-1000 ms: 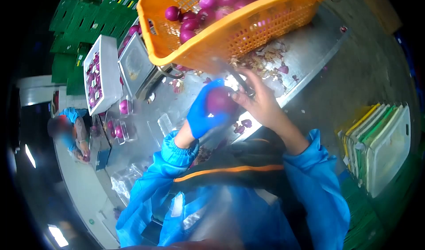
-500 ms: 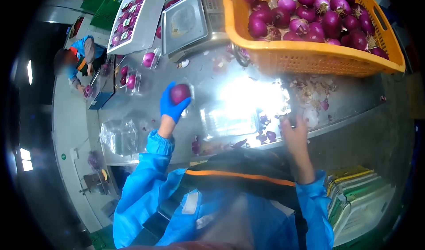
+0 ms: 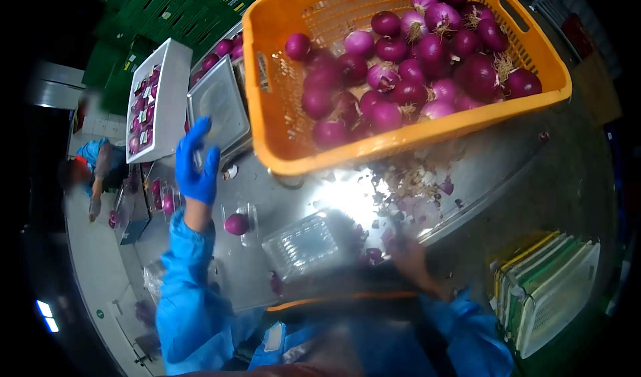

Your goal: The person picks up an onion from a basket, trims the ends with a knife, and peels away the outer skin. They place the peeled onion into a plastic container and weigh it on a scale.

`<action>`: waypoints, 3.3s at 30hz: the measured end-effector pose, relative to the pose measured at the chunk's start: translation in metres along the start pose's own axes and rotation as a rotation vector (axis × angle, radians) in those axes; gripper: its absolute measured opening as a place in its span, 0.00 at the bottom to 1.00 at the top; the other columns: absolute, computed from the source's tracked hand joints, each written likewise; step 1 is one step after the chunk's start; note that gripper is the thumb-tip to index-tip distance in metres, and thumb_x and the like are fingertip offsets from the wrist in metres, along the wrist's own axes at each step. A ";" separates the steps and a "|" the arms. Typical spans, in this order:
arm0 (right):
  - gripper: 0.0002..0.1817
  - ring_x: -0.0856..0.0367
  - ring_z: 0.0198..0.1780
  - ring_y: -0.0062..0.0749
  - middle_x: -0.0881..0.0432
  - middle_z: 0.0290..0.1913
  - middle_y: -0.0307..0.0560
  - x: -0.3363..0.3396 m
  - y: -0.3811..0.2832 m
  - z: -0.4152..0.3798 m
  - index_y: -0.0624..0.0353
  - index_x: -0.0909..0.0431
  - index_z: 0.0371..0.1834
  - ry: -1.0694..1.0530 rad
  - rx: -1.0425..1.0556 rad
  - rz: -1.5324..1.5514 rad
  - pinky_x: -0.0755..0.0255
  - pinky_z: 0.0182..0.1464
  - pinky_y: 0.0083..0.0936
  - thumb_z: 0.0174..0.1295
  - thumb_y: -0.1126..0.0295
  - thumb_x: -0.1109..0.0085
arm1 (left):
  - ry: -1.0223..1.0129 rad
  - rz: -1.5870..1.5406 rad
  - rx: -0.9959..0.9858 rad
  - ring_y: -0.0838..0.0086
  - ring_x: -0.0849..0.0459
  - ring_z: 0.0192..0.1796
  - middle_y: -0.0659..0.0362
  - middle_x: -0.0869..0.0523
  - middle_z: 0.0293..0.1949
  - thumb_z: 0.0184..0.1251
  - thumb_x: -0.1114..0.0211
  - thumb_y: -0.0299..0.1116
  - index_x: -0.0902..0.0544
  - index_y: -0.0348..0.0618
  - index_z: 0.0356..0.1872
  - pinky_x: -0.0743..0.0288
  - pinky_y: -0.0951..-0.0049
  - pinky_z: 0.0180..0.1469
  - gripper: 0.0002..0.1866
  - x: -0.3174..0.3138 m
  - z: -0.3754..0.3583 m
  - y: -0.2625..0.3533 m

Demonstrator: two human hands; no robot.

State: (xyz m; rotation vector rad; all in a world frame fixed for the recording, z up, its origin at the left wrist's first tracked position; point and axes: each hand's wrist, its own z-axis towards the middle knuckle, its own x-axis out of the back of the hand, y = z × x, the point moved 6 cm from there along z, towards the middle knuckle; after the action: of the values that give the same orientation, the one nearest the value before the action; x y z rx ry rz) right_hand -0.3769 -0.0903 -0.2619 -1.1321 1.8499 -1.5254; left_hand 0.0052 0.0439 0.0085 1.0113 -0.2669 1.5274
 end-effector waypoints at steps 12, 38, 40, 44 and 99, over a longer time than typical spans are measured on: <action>0.23 0.18 0.39 0.48 0.19 0.37 0.56 0.012 0.037 0.013 0.55 0.20 0.48 -0.614 0.019 -0.306 0.26 0.40 0.38 0.61 0.48 0.38 | -1.090 -0.392 -0.083 0.64 0.17 0.55 0.50 0.16 0.53 0.61 0.30 0.37 0.27 0.43 0.65 0.24 0.65 0.57 0.30 -0.296 0.139 0.061; 0.18 0.19 0.34 0.44 0.21 0.36 0.49 0.109 -0.248 0.042 0.61 0.22 0.46 0.496 0.729 -0.511 0.25 0.35 0.32 0.48 0.78 0.37 | -0.742 -0.852 0.267 0.70 0.22 0.59 0.54 0.21 0.58 0.54 0.24 0.35 0.28 0.40 0.65 0.27 0.68 0.62 0.36 -0.137 0.076 0.185; 0.21 0.19 0.33 0.43 0.22 0.36 0.46 0.097 -0.261 0.033 0.59 0.21 0.44 0.543 0.801 -0.640 0.26 0.34 0.35 0.42 0.78 0.35 | -0.742 -0.851 0.289 0.69 0.22 0.58 0.54 0.21 0.58 0.54 0.23 0.34 0.29 0.40 0.66 0.27 0.68 0.61 0.37 -0.127 0.056 0.190; 0.19 0.21 0.30 0.38 0.26 0.30 0.44 0.076 -0.264 0.017 0.59 0.21 0.42 0.559 0.854 -0.788 0.27 0.31 0.32 0.41 0.79 0.36 | -0.783 -0.834 0.410 0.72 0.18 0.53 0.55 0.20 0.56 0.54 0.23 0.31 0.30 0.40 0.66 0.22 0.70 0.54 0.37 -0.118 0.015 0.185; 0.11 0.22 0.26 0.50 0.25 0.22 0.53 -0.017 -0.176 -0.007 0.62 0.29 0.28 0.273 0.585 -0.603 0.32 0.29 0.38 0.58 0.73 0.34 | -0.531 -0.572 0.410 0.56 0.20 0.55 0.46 0.24 0.54 0.42 0.18 0.41 0.32 0.40 0.64 0.22 0.59 0.54 0.46 -0.114 -0.152 0.149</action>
State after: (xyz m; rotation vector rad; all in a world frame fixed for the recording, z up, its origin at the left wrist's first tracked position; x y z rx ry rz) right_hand -0.3223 -0.0780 -0.0940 -1.2817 1.0898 -2.4513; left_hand -0.2067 0.0307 -0.1072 1.6516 -0.0162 0.7858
